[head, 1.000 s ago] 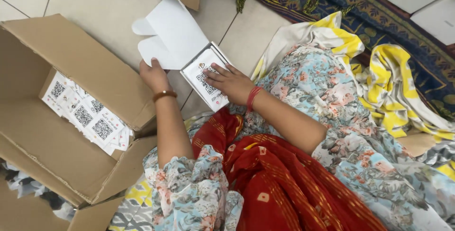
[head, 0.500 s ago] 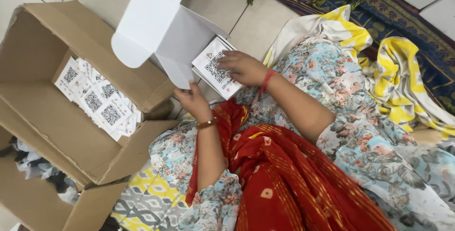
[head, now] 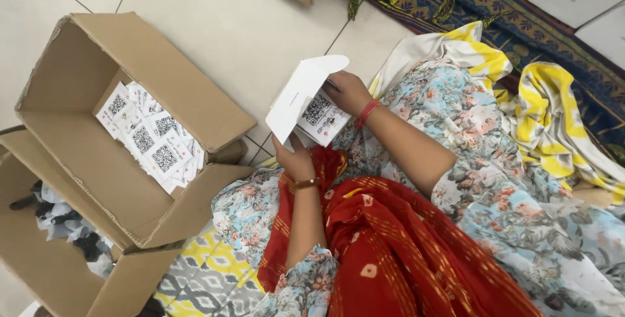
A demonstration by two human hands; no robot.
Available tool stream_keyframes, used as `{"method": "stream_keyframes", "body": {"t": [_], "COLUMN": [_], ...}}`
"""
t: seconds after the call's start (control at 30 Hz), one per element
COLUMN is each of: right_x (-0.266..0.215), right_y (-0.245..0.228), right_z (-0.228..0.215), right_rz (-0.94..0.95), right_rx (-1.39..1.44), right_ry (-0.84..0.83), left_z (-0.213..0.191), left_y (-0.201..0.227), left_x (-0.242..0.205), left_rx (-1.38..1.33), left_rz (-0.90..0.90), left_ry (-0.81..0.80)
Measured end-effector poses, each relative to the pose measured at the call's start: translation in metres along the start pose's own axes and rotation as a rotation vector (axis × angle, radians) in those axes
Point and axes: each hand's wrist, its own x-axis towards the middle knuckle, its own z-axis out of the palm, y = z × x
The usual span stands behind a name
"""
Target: The person packs small electronic components into retail boxes and applies QR code labels.
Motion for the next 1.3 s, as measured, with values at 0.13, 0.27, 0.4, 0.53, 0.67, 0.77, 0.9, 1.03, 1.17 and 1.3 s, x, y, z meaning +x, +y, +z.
{"method": "stream_keyframes", "body": {"t": [0.13,0.27,0.4,0.53,0.67,0.77,0.9,1.03,1.17,1.3], "right_x": [-0.002,0.006,0.008,0.001,0.004,0.004,0.000,0.001,-0.002,-0.013], "right_y": [0.004,0.011,0.006,-0.008,-0.009,-0.004,0.008,-0.008,0.002,-0.053], "right_z": [-0.007,-0.008,-0.017,-0.032,-0.032,-0.033,-0.039,-0.065,-0.066,-0.083], "right_rz": [-0.085,-0.118,-0.058,0.049,0.134,0.080,0.160,0.163,0.116,-0.006], "right_rx": [0.002,-0.016,-0.031,-0.103,-0.082,-0.168,-0.203,-0.202,-0.059,0.142], "right_ry": [0.008,0.027,-0.046,-0.159,-0.176,-0.199,-0.354,-0.261,0.172,0.478], "left_z": [0.012,0.015,0.013,0.016,0.013,0.014,0.020,0.009,0.013,0.024], "left_y": [-0.023,-0.026,-0.021,-0.009,0.001,-0.010,-0.050,-0.013,-0.015,-0.056], "left_x": [-0.018,-0.023,-0.022,-0.025,-0.027,-0.033,-0.047,-0.051,-0.061,-0.064], "left_rx": [0.125,0.189,0.015,-0.094,0.045,0.093,0.203,0.198,0.208,0.285], "left_rz": [-0.154,-0.114,-0.098,-0.381,-0.216,-0.006,0.067,0.094,0.108,0.113], "left_ry": [-0.092,-0.131,-0.123,-0.169,-0.164,-0.158,-0.219,-0.375,-0.408,-0.416]}}
